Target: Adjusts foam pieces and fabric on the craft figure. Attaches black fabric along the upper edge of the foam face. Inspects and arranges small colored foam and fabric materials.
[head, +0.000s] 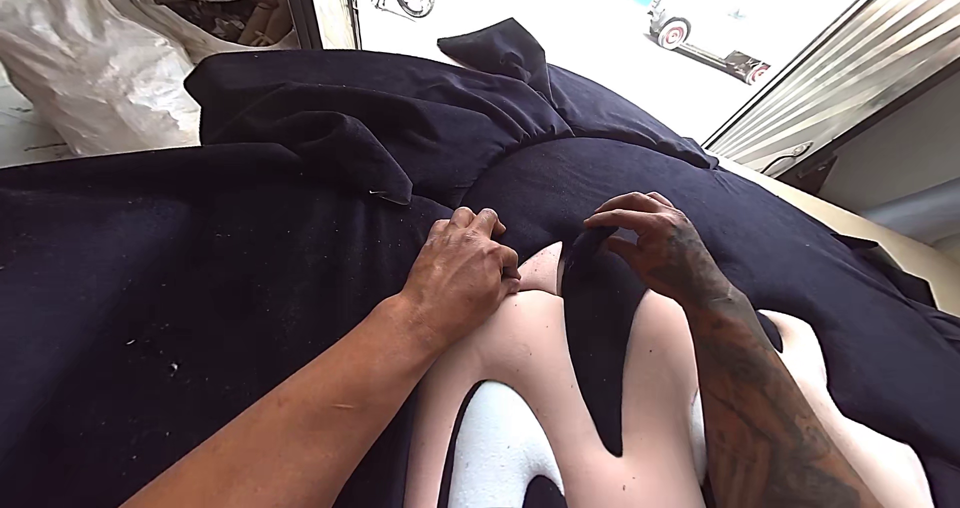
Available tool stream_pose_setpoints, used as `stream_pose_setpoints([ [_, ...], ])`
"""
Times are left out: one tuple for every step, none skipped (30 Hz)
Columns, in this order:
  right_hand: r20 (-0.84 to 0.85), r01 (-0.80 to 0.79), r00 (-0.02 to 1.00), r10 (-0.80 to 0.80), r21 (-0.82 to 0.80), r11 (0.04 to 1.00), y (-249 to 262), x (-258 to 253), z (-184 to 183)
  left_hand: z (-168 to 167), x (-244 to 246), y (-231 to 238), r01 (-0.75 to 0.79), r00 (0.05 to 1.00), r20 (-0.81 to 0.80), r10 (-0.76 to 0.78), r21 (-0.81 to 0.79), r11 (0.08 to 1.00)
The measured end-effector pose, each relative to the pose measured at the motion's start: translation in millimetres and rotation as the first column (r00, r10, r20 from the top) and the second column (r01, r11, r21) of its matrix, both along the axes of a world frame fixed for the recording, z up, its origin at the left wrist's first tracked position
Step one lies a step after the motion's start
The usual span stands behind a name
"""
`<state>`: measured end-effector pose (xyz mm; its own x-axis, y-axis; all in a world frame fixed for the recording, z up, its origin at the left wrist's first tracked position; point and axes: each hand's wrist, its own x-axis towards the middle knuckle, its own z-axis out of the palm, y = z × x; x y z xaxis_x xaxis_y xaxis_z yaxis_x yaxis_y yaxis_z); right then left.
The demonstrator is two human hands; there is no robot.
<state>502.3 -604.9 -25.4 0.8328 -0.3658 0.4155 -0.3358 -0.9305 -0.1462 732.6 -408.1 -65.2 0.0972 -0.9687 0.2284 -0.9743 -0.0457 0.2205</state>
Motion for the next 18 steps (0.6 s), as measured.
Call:
stream_pose_setpoints([
  [-0.006, 0.006, 1.000, -0.006, 0.006, 1.000, -2, -1, -2, 0, 0, 0, 0.000, 1.000, -0.001, 0.000, 0.004, 1.000],
  [-0.017, 0.007, 1.000, -0.007, 0.014, 1.000, -3, 0, -5, 1, -1, 0, 0.001, 1.000, -0.004, -0.001, 0.008, 1.000],
  [-0.028, 0.003, 1.000, -0.003, 0.013, 1.000, -3, 2, -8, 1, -1, -1, 0.001, 1.000, -0.002, -0.001, 0.012, 1.000],
  [-0.039, -0.002, 0.999, 0.003, 0.006, 1.000, -1, 6, -11, 1, -1, -1, 0.002, 1.000, 0.000, -0.002, 0.011, 1.000],
  [-0.049, -0.010, 0.999, 0.009, -0.004, 1.000, 0, 9, -14, 0, -1, -1, 0.003, 1.000, 0.000, -0.003, 0.008, 1.000],
  [-0.050, -0.017, 0.999, 0.017, -0.017, 1.000, 2, 13, -17, 0, -1, -1, 0.003, 1.000, 0.000, -0.003, 0.007, 1.000],
  [-0.046, -0.025, 0.999, 0.024, -0.034, 0.999, 5, 17, -20, 0, -1, -1, 0.001, 1.000, -0.002, -0.001, 0.006, 1.000],
  [-0.039, -0.033, 0.999, 0.031, -0.049, 0.998, 7, 20, -22, 0, -1, -1, -0.001, 1.000, -0.001, 0.001, 0.006, 1.000],
  [-0.038, -0.038, 0.999, 0.036, -0.058, 0.998, 10, 23, -23, 0, -1, 0, 0.000, 1.000, -0.001, 0.000, 0.008, 1.000],
  [-0.043, -0.039, 0.998, 0.036, -0.066, 0.997, 12, 24, -23, 1, -1, 0, 0.001, 1.000, -0.005, -0.001, 0.009, 1.000],
  [-0.048, -0.038, 0.998, 0.034, -0.075, 0.997, 14, 25, -23, 1, -1, 0, 0.001, 1.000, -0.008, -0.001, 0.010, 1.000],
  [-0.051, -0.038, 0.998, 0.034, -0.084, 0.996, 16, 26, -23, 1, -2, 0, 0.000, 1.000, -0.007, 0.000, 0.009, 1.000],
  [-0.058, -0.039, 0.998, 0.034, -0.098, 0.994, 17, 27, -23, 1, -2, 0, -0.001, 1.000, -0.008, 0.001, 0.010, 1.000],
  [-0.071, -0.042, 0.997, 0.034, -0.116, 0.992, 18, 27, -23, 1, -1, 0, 0.000, 1.000, -0.009, 0.000, 0.010, 1.000],
  [-0.094, -0.046, 0.995, 0.034, -0.130, 0.990, 20, 28, -23, 1, -1, 1, 0.001, 1.000, -0.008, -0.001, 0.009, 1.000],
  [-0.127, -0.053, 0.991, 0.036, -0.139, 0.989, 22, 28, -22, 1, -1, 1, 0.002, 1.000, -0.008, -0.002, 0.010, 1.000],
  [-0.171, -0.058, 0.985, 0.033, -0.141, 0.988, 25, 27, -19, 1, -1, 0, 0.003, 1.000, -0.012, -0.003, 0.011, 1.000],
  [-0.214, -0.063, 0.976, 0.032, -0.137, 0.989, 28, 26, -14, 2, -1, 0, 0.004, 1.000, -0.012, -0.004, 0.013, 1.000],
])
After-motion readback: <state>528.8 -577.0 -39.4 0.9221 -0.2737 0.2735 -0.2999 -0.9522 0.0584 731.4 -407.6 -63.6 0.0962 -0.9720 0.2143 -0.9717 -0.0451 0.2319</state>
